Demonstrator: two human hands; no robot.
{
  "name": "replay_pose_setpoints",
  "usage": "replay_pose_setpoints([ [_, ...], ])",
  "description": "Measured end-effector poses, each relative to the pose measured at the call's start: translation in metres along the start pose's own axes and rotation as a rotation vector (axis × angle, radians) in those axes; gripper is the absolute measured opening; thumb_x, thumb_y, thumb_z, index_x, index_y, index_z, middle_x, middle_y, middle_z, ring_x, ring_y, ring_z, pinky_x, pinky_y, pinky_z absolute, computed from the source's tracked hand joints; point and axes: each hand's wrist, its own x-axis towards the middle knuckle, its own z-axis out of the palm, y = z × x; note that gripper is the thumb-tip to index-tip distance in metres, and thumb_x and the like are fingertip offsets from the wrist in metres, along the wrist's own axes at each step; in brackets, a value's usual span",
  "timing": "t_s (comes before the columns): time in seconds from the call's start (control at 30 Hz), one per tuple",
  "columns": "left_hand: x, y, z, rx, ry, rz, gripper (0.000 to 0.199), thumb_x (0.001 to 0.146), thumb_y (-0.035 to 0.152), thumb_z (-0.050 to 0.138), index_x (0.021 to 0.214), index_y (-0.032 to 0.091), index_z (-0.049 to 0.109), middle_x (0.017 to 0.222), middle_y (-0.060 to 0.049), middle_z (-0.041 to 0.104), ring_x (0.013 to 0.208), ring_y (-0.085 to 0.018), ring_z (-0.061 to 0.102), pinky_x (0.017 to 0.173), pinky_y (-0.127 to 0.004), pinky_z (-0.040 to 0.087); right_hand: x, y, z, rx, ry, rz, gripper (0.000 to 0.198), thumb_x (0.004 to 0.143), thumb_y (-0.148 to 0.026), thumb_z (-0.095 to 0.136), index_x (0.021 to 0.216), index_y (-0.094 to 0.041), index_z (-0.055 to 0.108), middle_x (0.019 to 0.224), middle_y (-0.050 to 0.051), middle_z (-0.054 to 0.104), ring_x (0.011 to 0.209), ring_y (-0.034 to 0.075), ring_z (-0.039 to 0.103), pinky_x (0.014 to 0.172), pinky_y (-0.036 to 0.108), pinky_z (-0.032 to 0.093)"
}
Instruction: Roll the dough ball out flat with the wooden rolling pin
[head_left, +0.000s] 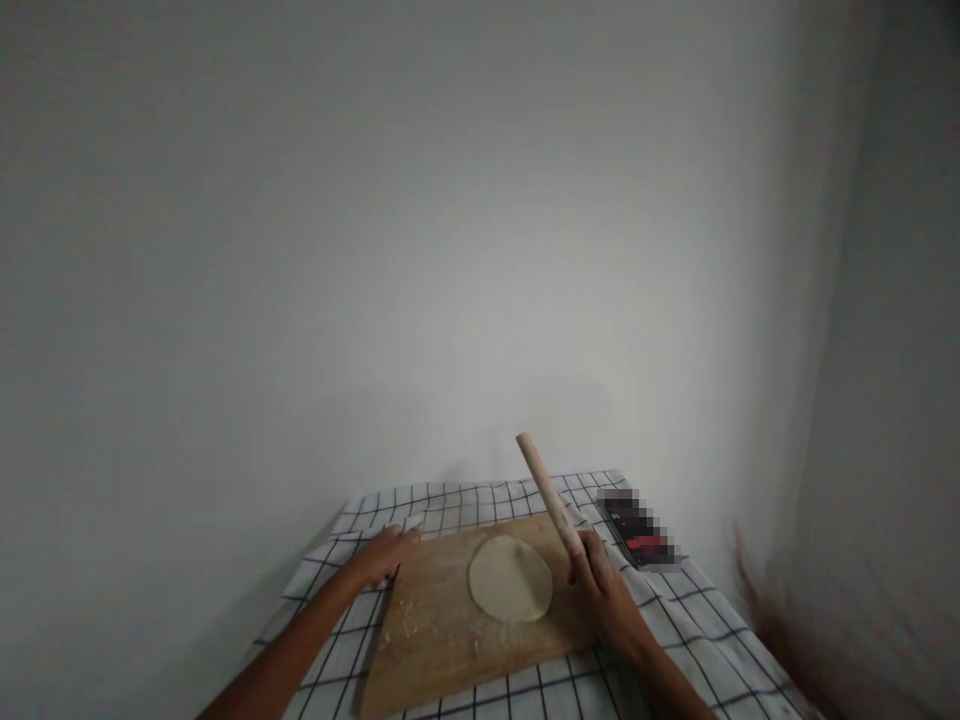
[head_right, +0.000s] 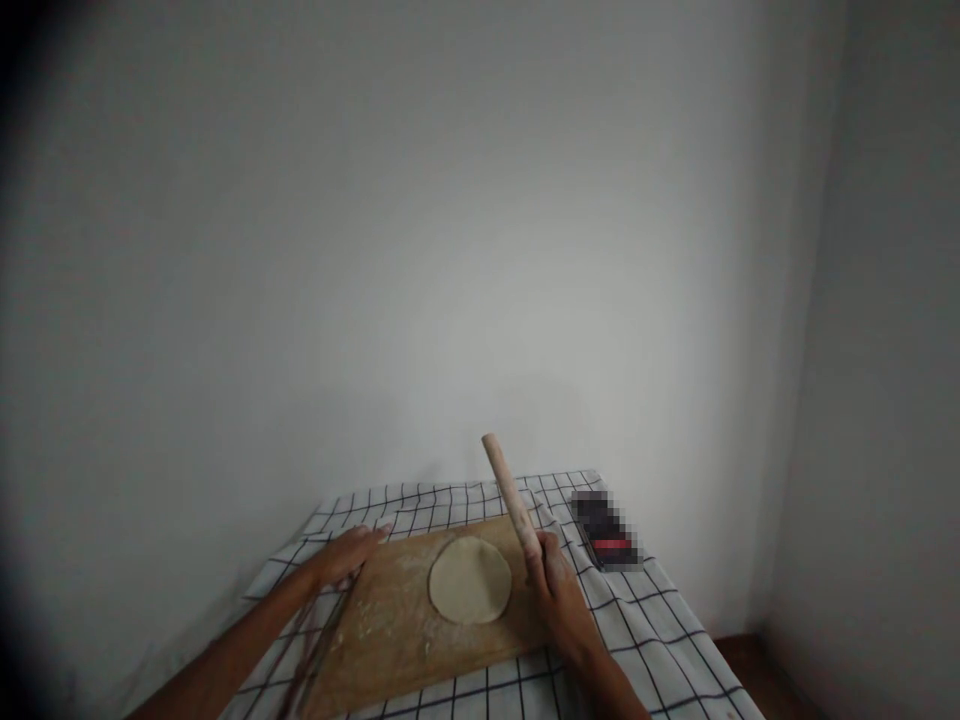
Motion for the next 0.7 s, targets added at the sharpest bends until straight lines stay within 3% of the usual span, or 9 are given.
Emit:
replay_pose_setpoints([
  [0.1, -0.007, -0.002, 0.002, 0.032, 0.068, 0.129, 0.047, 0.077, 0.064, 0.053, 0.086, 0.019, 0.065, 0.086, -0.009, 0.072, 0.095, -0.032, 0.069, 0.076, -0.037, 0.054, -0.002, -0.003, 0.003, -0.02, 0.073, 0.035, 0.04, 0.103, -0.061, 0.036, 0.103, -0.025, 0.054, 0.078, 0.001, 0.06, 0.074, 0.023, 0.062, 0.068, 0.035, 0.052],
  [0.2, -0.012, 0.01, 0.023, 0.038, 0.09, 0.281, 0.043, 0.088, 0.052, 0.046, 0.106, 0.02, 0.068, 0.114, -0.01, 0.072, 0.116, -0.028, 0.064, 0.094, -0.035, 0.051, 0.004, -0.004, 0.001, -0.055, 0.159, 0.056, 0.039, 0.097, -0.063, 0.05, 0.102, -0.025, 0.054, 0.078, 0.001, 0.062, 0.069, 0.022, 0.06, 0.062, 0.034, 0.05],
  [0.3, -0.015, 0.027, 0.058, 0.05, 0.026, 0.412, 0.036, 0.093, 0.045, 0.046, 0.107, 0.023, 0.072, 0.112, -0.007, 0.074, 0.107, -0.024, 0.068, 0.095, -0.033, 0.051, 0.024, -0.009, -0.003, -0.05, 0.135, 0.041, 0.041, 0.092, -0.064, 0.058, 0.095, -0.024, 0.056, 0.076, 0.001, 0.061, 0.068, 0.021, 0.058, 0.059, 0.032, 0.048],
  [0.43, -0.015, 0.036, 0.094, 0.089, 0.028, 0.52, 0.028, 0.091, 0.04, 0.055, 0.106, 0.023, 0.072, 0.116, -0.01, 0.07, 0.11, -0.026, 0.065, 0.1, -0.037, 0.049, 0.063, -0.019, 0.001, -0.019, -0.049, 0.02, 0.041, 0.092, -0.063, 0.057, 0.09, -0.021, 0.06, 0.077, 0.002, 0.061, 0.07, 0.02, 0.059, 0.06, 0.03, 0.047],
  [0.57, -0.014, 0.027, 0.105, 0.131, 0.105, 0.56, 0.024, 0.086, 0.034, 0.064, 0.107, 0.023, 0.066, 0.113, -0.008, 0.069, 0.109, -0.026, 0.064, 0.097, -0.037, 0.049, 0.085, -0.014, 0.027, -0.036, -0.126, 0.004, 0.04, 0.092, -0.06, 0.058, 0.088, -0.021, 0.06, 0.069, -0.002, 0.054, 0.062, 0.017, 0.052, 0.058, 0.028, 0.042],
  [0.7, -0.013, 0.019, 0.112, -0.018, 0.047, 0.546, 0.027, 0.082, 0.027, 0.067, 0.109, 0.026, 0.062, 0.11, -0.004, 0.072, 0.103, -0.022, 0.068, 0.089, -0.032, 0.053, 0.079, -0.003, 0.047, -0.003, -0.104, 0.055, 0.041, 0.095, -0.06, 0.054, 0.084, -0.021, 0.058, 0.068, -0.002, 0.053, 0.063, 0.017, 0.05, 0.059, 0.028, 0.04],
])
